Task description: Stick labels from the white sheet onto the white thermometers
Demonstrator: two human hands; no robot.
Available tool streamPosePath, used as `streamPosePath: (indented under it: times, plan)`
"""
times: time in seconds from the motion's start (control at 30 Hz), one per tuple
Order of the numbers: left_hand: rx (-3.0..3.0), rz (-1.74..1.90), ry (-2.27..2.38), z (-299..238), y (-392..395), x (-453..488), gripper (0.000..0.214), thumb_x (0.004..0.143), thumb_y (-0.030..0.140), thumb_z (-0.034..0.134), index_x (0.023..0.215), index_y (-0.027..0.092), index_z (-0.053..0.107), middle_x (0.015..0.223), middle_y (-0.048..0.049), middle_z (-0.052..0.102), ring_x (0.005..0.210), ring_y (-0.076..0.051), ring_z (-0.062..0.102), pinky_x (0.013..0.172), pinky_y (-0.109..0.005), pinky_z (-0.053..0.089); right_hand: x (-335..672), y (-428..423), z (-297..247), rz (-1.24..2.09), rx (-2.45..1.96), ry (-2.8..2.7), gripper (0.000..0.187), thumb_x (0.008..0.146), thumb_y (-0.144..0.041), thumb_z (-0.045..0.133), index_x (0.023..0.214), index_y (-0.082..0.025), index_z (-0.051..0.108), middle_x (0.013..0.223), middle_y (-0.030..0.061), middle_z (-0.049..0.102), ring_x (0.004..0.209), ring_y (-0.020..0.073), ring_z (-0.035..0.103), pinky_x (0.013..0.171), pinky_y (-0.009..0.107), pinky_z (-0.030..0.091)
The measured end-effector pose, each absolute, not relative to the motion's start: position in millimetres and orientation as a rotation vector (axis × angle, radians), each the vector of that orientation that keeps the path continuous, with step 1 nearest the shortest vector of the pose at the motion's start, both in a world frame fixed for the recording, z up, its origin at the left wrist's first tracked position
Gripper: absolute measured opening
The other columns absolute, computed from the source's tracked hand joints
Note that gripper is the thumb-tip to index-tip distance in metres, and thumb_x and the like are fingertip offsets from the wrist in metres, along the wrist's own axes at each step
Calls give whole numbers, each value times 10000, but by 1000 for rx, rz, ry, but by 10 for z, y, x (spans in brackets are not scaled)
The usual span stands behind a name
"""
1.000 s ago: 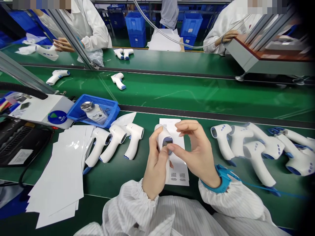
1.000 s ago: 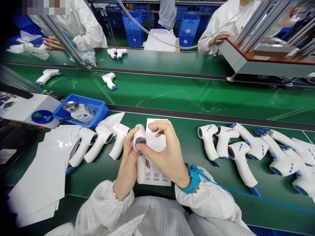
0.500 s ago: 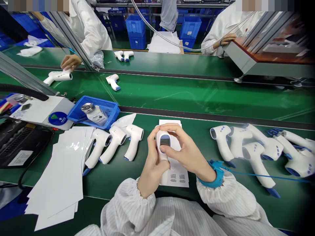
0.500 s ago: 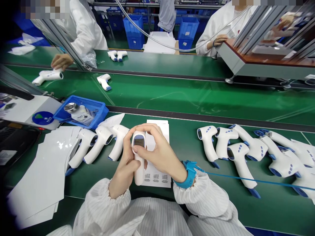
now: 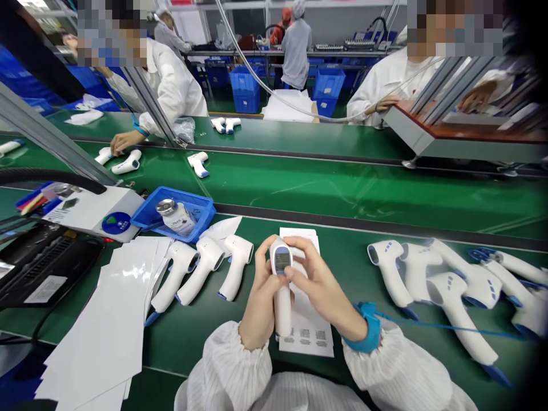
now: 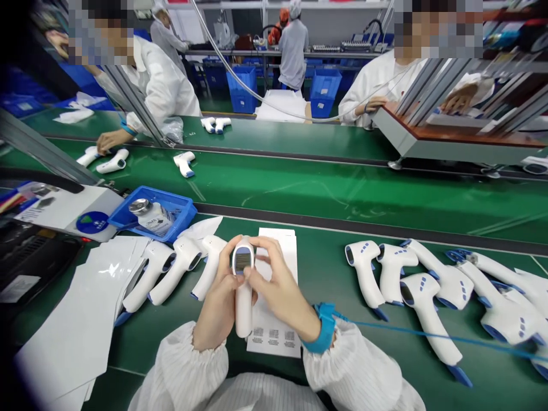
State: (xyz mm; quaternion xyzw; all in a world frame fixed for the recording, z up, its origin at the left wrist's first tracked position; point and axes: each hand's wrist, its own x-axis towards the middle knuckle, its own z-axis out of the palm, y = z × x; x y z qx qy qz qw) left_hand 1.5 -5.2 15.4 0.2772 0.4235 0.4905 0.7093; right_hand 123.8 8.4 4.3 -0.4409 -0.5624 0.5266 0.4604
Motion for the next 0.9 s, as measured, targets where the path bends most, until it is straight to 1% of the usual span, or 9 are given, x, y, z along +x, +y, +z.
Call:
streamPosePath:
  times: [0.1,0.17,0.23,0.3,0.5,0.67,0.73,0.83,0.9]
  plan:
    - [550,1235,844,136,143,1,767,739,203,502,1447,338,241,1150,-43,590,915,-206,624,769,-328,509,1161,-10,-54,1528,-1067,-1404,563,874,-338,592,1379,-292,349,1335,98,513,1212,230,532,926,379,505]
    - [599,1251,855,93,285,-17,768,777,242,477,1481,329,181,1336,-62,514,1181,-253,543,952,-385,448,1151,114,-139,1563,-1113,-1552,502,892,-336,562,1353,-252,380,1167,91,612,1021,222,629,793,350,538]
    - [722,1194,1006,22,384,-43,770,845,296,485,1510,314,96,1497,-76,357,1381,-259,345,1098,-412,301,1175,454,-209,1345,-1338,-1765,379,921,-320,507,1280,-221,440,1000,60,660,846,205,657,704,326,526]
    - [864,1071,1173,-66,403,-61,788,883,344,501,1521,295,41,1554,-100,250,1454,-252,188,1152,-430,177,1230,958,-239,936,-1675,-1923,313,929,-299,485,1223,-190,473,945,63,674,825,217,660,721,335,503]
    - [1298,692,1234,-339,126,22,429,866,304,478,1275,200,554,1382,-143,464,1360,-306,338,1141,-472,205,1474,2121,-221,471,-1872,-1921,395,853,-200,582,1229,-107,506,1285,219,539,1165,317,523,917,406,433]
    - [1334,758,1294,-496,54,-3,363,851,304,475,1156,176,626,1276,-155,535,1275,-315,424,1077,-459,303,1884,1518,-418,270,-1850,-1965,360,877,-224,535,1228,-146,539,1353,179,485,1263,311,439,1029,439,385]
    - [1253,747,1289,-516,90,-65,366,865,347,472,1155,177,616,1224,-148,565,1217,-308,476,1040,-444,340,2202,983,-588,150,-1915,-1902,402,885,-247,506,1263,-109,502,1366,225,442,1300,361,384,1030,507,369]
    - [1140,771,1275,-515,140,-115,368,882,399,471,1157,187,592,1162,-131,587,1139,-290,527,987,-412,379,2680,196,-855,-321,-2202,-1652,502,892,-334,476,1287,-25,454,1247,290,496,1171,417,490,893,528,454]
    - [1123,819,1249,-513,144,-76,350,890,402,470,1145,191,585,1112,-119,592,1085,-273,548,963,-398,393,2846,-169,-957,-317,-2395,-1563,534,905,-376,432,1278,5,453,1132,291,562,1056,425,566,816,517,482]
